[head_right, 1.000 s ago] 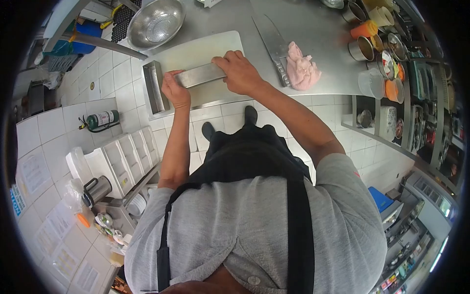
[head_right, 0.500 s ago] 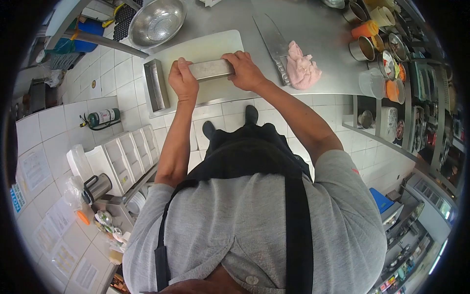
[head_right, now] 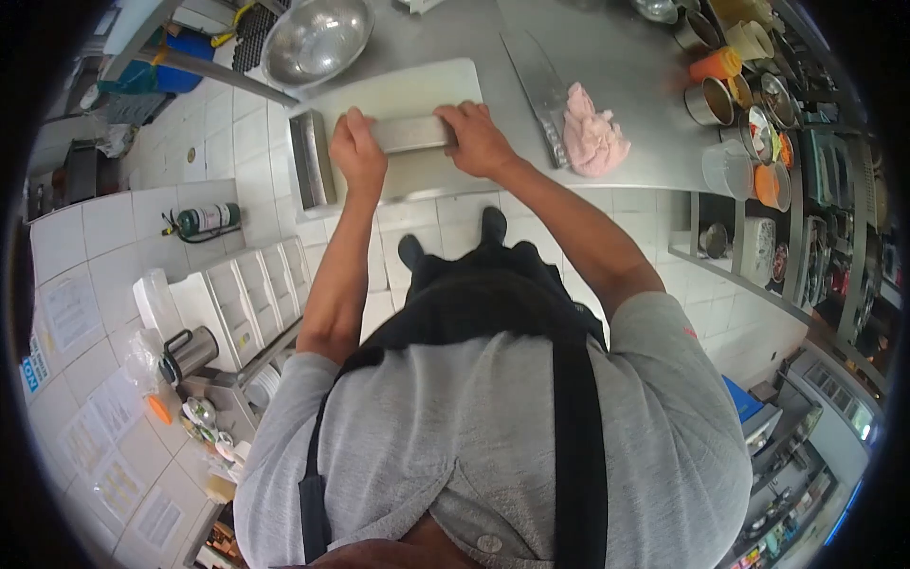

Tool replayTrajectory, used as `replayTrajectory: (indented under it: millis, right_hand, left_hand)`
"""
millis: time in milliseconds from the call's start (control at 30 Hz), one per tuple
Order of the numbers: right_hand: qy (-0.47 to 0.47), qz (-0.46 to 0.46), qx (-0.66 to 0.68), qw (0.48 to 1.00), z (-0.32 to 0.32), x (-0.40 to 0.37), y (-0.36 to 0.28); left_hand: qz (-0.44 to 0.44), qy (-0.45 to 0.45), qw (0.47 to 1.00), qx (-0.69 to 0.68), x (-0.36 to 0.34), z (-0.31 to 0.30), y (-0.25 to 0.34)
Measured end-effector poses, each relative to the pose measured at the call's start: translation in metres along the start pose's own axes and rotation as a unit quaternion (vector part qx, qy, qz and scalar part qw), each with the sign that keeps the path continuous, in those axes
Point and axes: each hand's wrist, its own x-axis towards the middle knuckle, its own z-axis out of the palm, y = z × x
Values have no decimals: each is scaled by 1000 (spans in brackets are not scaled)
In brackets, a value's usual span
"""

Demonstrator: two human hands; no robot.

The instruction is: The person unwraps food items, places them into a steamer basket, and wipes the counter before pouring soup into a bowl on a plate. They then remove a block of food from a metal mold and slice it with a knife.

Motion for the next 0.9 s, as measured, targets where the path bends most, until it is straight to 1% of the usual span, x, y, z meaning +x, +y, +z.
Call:
replayTrajectory:
  millis: [33, 133, 200, 233, 300, 367, 433, 467, 500, 533, 567, 600, 633, 667, 733, 767, 900]
  right_hand:
    - [10, -5, -4, 1000, -6, 11, 0]
    - [-5, -14, 16, 1000, 1, -9, 1]
    - [20, -2, 41, 999, 2, -5, -3]
    - [21, -4, 43, 999, 5, -5, -4]
    - [-5, 4, 2, 1000, 0, 7, -8]
    - [1, 14, 20, 1000, -4, -3, -11]
    - [4, 12, 37, 999, -3, 0, -12]
    - [10, 10, 32, 999, 0, 1, -5]
    - [19, 10, 28, 999, 4, -2, -1]
    - [19, 13, 30, 999, 13, -13, 1]
    - [5, 15, 12, 1000, 17, -10, 5]
    - [-4, 9, -12, 1000, 7, 9, 3]
    - [-10, 9, -7, 1000, 5, 9, 2]
    - [-24, 20, 0, 1000, 9, -4, 0]
    - [19, 5, 22, 1000, -7, 5, -8]
    - [26, 4, 26, 999, -13, 6, -12]
    - [58, -19, 11, 998, -29, 6, -17]
  left_hand:
    - [10, 3, 1000, -5, 11, 3, 4]
    - [-5, -9, 1000, -28, -3, -6, 14]
    - [43, -16, 998, -41, 4, -4, 16]
    - [-29, -16, 999, 8, 0, 0, 6]
    - [-14, 0, 1000, -19, 11, 2, 4]
    - [-23, 1, 999, -40, 1, -1, 6]
    - [10, 8, 997, -80, 12, -9, 34]
    - [9, 11, 997, -77, 12, -5, 23]
    - [-14, -8, 1000, -25, 10, 4, 4]
    - [-38, -30, 998, 27, 5, 4, 1]
    - [-29, -25, 999, 23, 6, 3, -2]
    - [5, -6, 1000, -3, 18, 5, 4]
    - [23, -2, 999, -22, 13, 2, 8]
    - [8, -10, 1000, -14, 2, -4, 9]
    - [-3, -20, 1000, -15, 21, -5, 36]
    - [22, -5, 999, -29, 26, -3, 36]
    - [2, -41, 998, -37, 31, -9, 51]
